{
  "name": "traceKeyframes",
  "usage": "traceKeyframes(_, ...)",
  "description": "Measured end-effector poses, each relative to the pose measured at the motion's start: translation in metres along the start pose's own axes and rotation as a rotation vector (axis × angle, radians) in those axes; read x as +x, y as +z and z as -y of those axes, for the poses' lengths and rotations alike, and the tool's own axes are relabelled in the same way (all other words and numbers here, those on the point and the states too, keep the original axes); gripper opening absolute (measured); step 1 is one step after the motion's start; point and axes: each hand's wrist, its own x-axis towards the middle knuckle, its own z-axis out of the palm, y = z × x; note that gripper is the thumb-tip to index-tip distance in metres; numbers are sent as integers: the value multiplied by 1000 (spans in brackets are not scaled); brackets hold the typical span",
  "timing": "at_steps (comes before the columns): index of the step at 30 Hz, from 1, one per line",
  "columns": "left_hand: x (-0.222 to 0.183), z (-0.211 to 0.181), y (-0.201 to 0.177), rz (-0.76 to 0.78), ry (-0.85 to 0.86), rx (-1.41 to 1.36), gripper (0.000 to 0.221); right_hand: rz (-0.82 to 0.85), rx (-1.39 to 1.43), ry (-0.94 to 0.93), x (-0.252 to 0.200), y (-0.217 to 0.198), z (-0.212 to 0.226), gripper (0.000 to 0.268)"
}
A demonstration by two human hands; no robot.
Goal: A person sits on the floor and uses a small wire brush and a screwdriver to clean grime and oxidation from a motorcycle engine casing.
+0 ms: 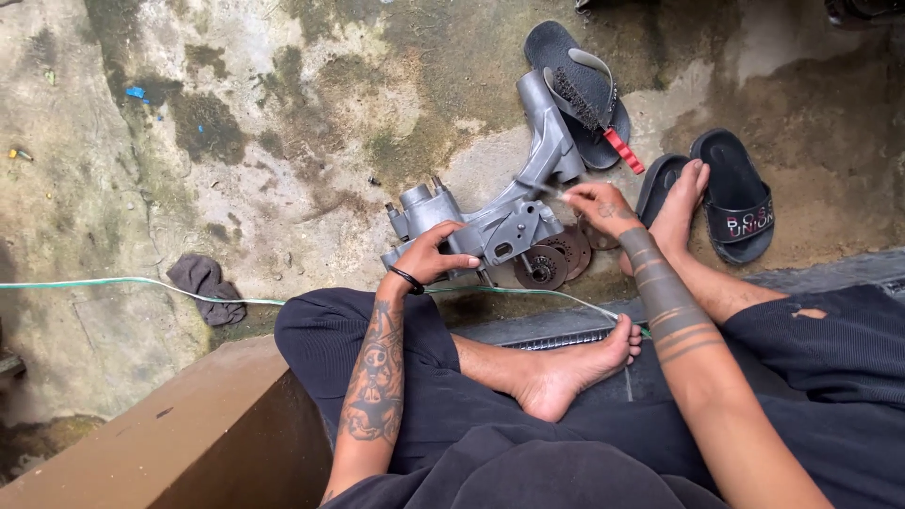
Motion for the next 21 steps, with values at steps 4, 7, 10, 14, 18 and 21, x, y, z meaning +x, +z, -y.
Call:
traceKeyframes(4, 5, 13, 7, -21, 3, -23, 51, -261, -57, 37, 52, -14, -50, 19)
traceKeyframes(7, 4, 17, 8, -42, 6, -17, 55, -124, -43, -143, 32, -14, 1, 17)
traceKeyframes(10, -1, 21, 11, -47, -19, -51, 55, -202, -64, -142, 46, -18, -9, 18)
traceKeyframes(14, -2, 20, 7, -49, -28, -79, 54, -144, -128, -62, 52, -25, -1, 17)
traceKeyframes(18, -2, 23, 8, -57, -28, -105, 54, -198, -163, -132, 55, -27, -17, 14)
traceKeyframes(21, -1, 28, 9, -55, -30, -121, 55, -72, -93, -186, 23, -21, 7, 14)
